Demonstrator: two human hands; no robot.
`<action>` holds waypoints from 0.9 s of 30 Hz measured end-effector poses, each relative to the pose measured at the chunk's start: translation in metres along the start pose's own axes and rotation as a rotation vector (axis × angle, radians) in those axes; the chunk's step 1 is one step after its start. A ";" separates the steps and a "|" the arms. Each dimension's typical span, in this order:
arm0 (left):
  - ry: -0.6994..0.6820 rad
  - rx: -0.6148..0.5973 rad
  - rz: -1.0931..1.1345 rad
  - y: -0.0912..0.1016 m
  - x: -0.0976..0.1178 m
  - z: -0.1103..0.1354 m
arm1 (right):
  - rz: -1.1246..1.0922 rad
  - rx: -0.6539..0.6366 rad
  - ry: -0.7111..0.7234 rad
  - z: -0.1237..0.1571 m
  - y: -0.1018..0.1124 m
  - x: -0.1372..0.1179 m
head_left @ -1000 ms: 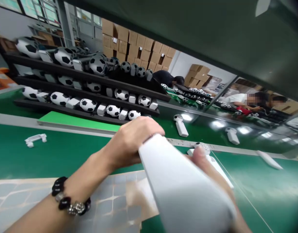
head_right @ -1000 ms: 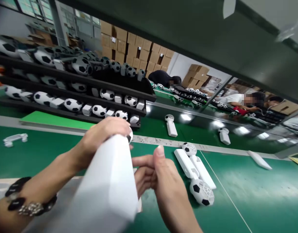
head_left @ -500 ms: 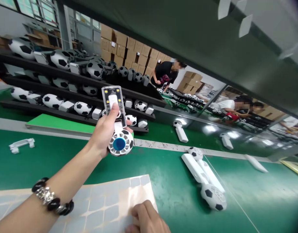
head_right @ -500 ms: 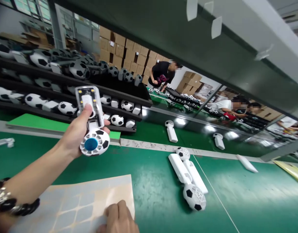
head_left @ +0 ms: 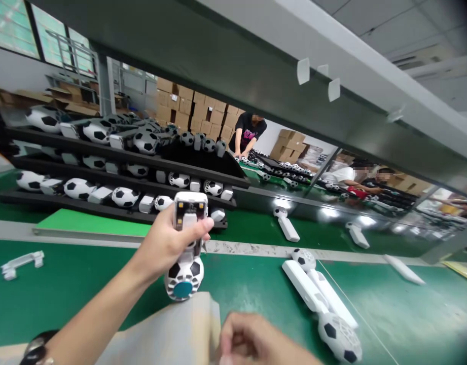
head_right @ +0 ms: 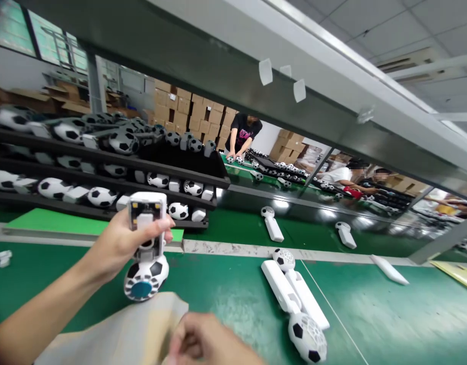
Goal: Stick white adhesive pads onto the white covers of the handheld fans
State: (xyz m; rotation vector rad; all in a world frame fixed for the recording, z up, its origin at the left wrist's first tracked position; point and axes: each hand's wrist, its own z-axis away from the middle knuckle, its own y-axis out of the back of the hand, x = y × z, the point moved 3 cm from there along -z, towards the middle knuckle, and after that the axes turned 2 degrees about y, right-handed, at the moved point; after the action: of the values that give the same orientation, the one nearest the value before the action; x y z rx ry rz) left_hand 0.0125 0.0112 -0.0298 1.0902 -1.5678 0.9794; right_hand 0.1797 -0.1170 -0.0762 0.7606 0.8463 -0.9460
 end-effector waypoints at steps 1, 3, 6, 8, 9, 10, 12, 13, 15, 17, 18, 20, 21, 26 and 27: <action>-0.054 -0.021 -0.053 0.000 0.002 0.000 | -0.032 0.001 0.057 0.005 0.007 -0.016; -0.150 -0.067 -0.124 0.000 0.007 0.002 | 0.040 0.039 0.116 0.015 0.018 -0.041; -0.232 -0.113 -0.188 0.001 0.012 0.005 | 0.314 0.168 0.120 0.019 0.028 -0.061; -0.325 -0.130 -0.236 0.001 0.016 0.008 | 0.197 0.191 0.230 0.016 0.031 -0.070; -0.385 -0.140 -0.261 0.001 0.019 0.009 | 0.035 0.175 0.315 0.015 0.031 -0.074; -0.453 -0.154 -0.296 0.000 0.022 0.011 | -0.139 0.152 0.393 0.014 0.031 -0.078; -0.605 -0.213 -0.400 -0.002 0.027 0.014 | -0.395 0.116 0.476 0.014 0.030 -0.084; -0.675 -0.247 -0.457 -0.004 0.028 0.016 | -0.473 0.109 0.480 0.014 0.028 -0.087; -0.795 -0.318 -0.561 -0.008 0.030 0.018 | -0.568 0.140 0.449 0.016 0.024 -0.090; -0.859 -0.360 -0.630 -0.011 0.031 0.020 | -0.607 0.203 0.422 0.018 0.020 -0.091; -0.871 -0.370 -0.659 -0.012 0.030 0.020 | -0.614 0.233 0.416 0.017 0.018 -0.091; -0.893 -0.383 -0.706 -0.014 0.030 0.021 | -0.621 0.260 0.409 0.016 0.017 -0.091; -0.904 -0.383 -0.723 -0.014 0.030 0.021 | -0.625 0.264 0.405 0.015 0.016 -0.090; -0.960 -0.349 -0.745 -0.014 0.030 0.023 | -0.633 0.278 0.390 0.014 0.016 -0.090; -0.965 -0.343 -0.742 -0.014 0.030 0.023 | -0.636 0.273 0.396 0.015 0.016 -0.091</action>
State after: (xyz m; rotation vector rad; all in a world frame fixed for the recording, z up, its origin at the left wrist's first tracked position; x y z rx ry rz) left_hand 0.0155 -0.0198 -0.0047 1.8181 -1.7007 -0.3864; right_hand 0.1679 -0.0897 0.0124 0.9528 1.3687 -1.5248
